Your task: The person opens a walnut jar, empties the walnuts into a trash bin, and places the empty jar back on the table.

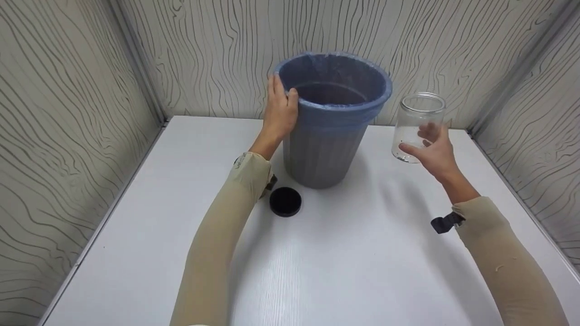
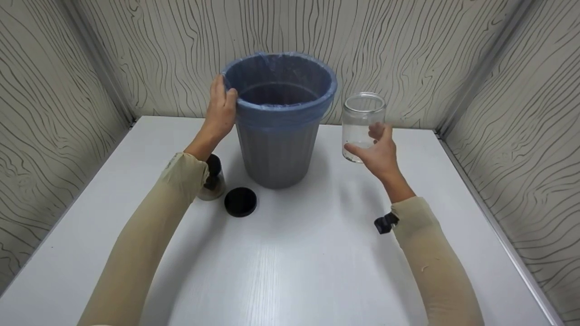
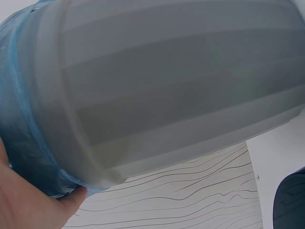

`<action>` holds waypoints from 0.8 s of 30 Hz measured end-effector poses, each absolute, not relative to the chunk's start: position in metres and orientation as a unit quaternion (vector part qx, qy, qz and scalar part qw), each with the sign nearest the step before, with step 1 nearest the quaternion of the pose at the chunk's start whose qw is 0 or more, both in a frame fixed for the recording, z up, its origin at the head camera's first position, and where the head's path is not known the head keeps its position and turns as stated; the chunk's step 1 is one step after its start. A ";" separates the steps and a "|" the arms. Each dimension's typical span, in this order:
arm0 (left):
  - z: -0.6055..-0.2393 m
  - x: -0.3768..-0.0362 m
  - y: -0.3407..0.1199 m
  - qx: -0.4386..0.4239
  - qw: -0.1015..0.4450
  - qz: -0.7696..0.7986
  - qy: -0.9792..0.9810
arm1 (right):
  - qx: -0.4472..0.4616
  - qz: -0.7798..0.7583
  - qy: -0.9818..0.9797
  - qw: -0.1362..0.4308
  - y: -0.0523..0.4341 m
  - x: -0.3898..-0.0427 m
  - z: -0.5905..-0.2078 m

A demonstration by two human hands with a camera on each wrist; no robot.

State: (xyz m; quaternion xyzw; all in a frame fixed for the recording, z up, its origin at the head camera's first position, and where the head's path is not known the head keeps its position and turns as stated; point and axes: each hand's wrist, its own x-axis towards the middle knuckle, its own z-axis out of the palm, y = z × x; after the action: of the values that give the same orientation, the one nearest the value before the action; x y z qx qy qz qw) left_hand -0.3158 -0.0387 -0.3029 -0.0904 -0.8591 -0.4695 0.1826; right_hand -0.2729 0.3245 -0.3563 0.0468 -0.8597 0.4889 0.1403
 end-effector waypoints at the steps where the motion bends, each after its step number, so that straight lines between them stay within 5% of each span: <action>1: -0.303 -0.316 -0.039 -0.090 0.182 -0.470 -0.859 | 0.049 0.490 -0.860 0.136 0.324 -0.273 -0.359; 24: -0.303 -0.313 -0.040 -0.092 0.169 -0.469 -0.862 | 0.014 0.462 -0.886 0.034 0.326 -0.276 -0.406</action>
State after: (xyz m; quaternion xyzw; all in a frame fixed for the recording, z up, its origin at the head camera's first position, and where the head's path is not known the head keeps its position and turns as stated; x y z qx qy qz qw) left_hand -0.3134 -0.0400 -0.3029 -0.0925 -0.8621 -0.4687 0.1691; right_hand -0.2758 0.3260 -0.4057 0.0136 -0.8862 0.4618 0.0344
